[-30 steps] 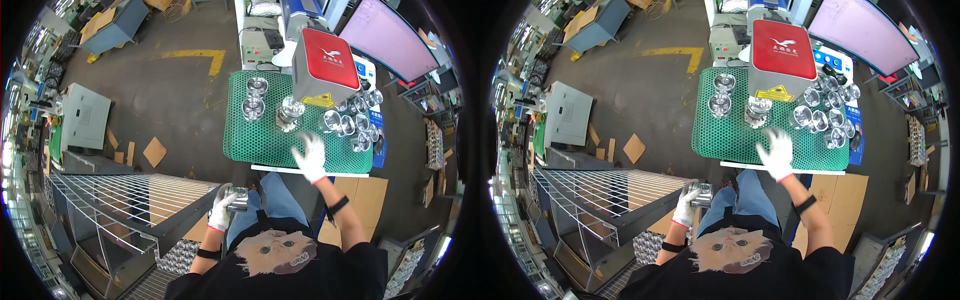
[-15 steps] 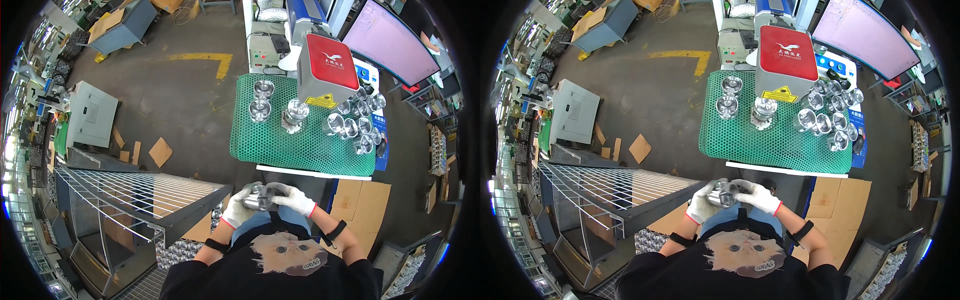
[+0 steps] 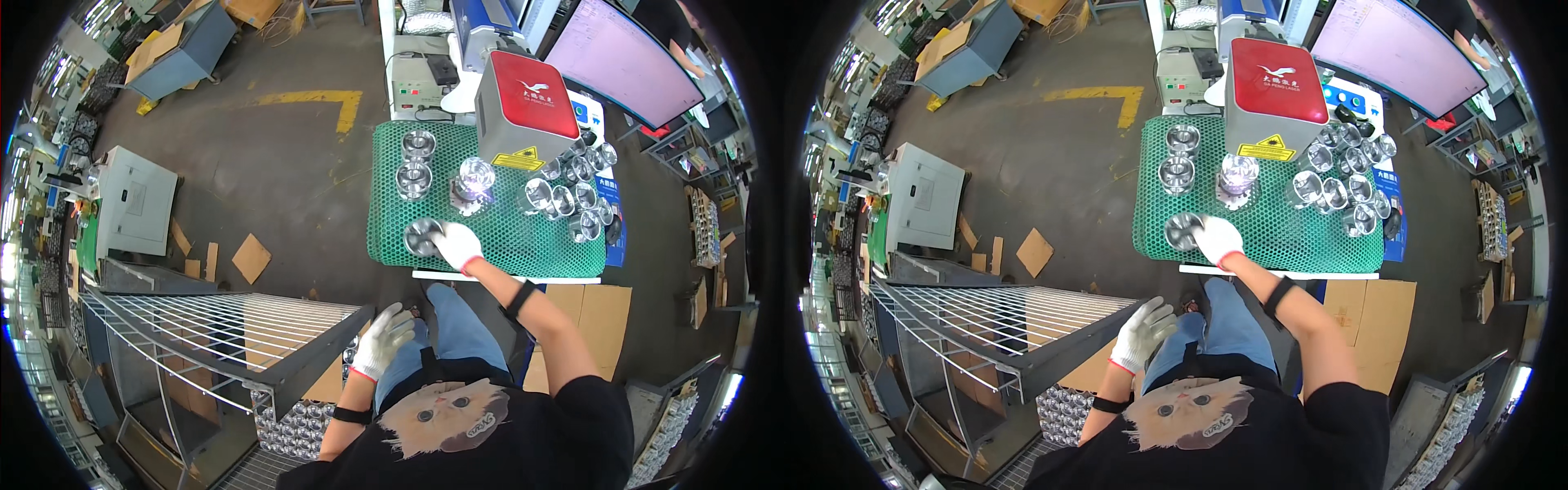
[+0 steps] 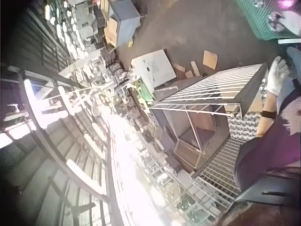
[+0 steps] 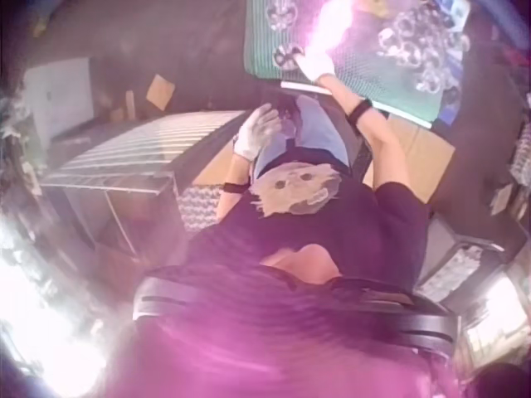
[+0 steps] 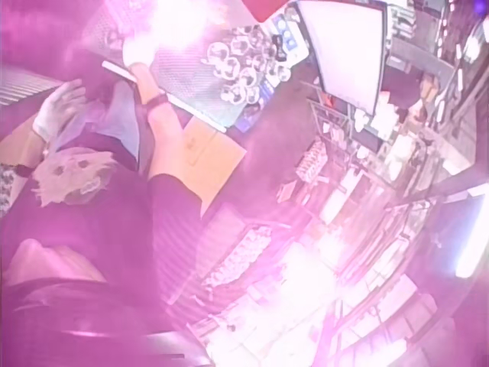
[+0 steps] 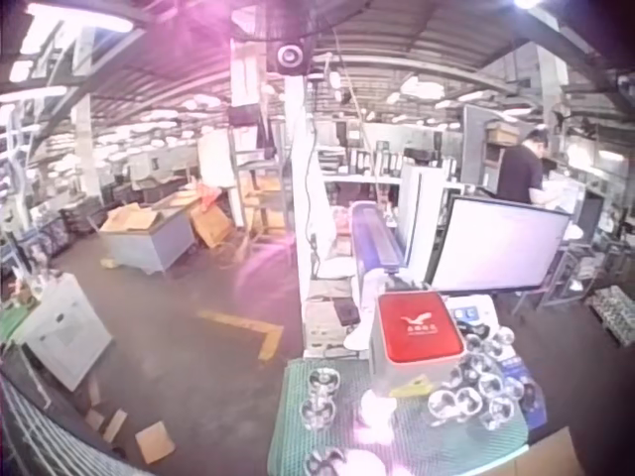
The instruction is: The recorder takes pistons from a crate, places them one by one under a laser marking machine for engraving, and then moves them to another area.
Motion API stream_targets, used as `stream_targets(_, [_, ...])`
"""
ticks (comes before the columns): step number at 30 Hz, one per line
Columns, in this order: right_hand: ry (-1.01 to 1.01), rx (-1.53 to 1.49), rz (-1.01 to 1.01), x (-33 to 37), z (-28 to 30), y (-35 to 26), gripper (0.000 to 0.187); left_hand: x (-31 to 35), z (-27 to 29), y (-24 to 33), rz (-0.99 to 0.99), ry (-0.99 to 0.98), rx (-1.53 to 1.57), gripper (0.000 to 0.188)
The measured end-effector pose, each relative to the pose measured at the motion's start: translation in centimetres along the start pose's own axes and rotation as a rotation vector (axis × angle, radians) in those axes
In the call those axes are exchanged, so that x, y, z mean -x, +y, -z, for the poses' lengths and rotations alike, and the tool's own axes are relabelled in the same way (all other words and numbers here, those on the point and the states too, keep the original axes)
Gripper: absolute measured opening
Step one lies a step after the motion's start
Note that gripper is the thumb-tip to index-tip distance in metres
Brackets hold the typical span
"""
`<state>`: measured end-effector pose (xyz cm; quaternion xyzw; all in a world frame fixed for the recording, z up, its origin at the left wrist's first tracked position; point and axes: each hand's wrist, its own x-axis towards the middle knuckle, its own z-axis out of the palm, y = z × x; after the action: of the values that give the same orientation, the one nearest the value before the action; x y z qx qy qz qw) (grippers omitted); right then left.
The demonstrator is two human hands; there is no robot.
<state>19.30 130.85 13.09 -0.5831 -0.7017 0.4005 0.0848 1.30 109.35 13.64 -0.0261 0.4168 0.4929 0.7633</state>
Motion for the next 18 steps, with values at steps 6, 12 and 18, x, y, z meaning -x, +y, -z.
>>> stream_targets(6, [0.09,0.111,-0.109,-5.5,-1.2,-0.2,0.034,-0.5,0.1,0.4,-0.057,0.053,-0.007,0.063])
stream_targets(12, [-0.043,-0.233,-0.035,-0.9,1.4,0.0,0.059,-3.5,-0.5,0.3,-0.028,0.117,0.019,0.053])
stream_targets(18, [-0.381,0.424,0.259,7.5,7.0,8.8,0.031,-6.9,-4.4,1.2,0.061,0.089,-0.091,0.057])
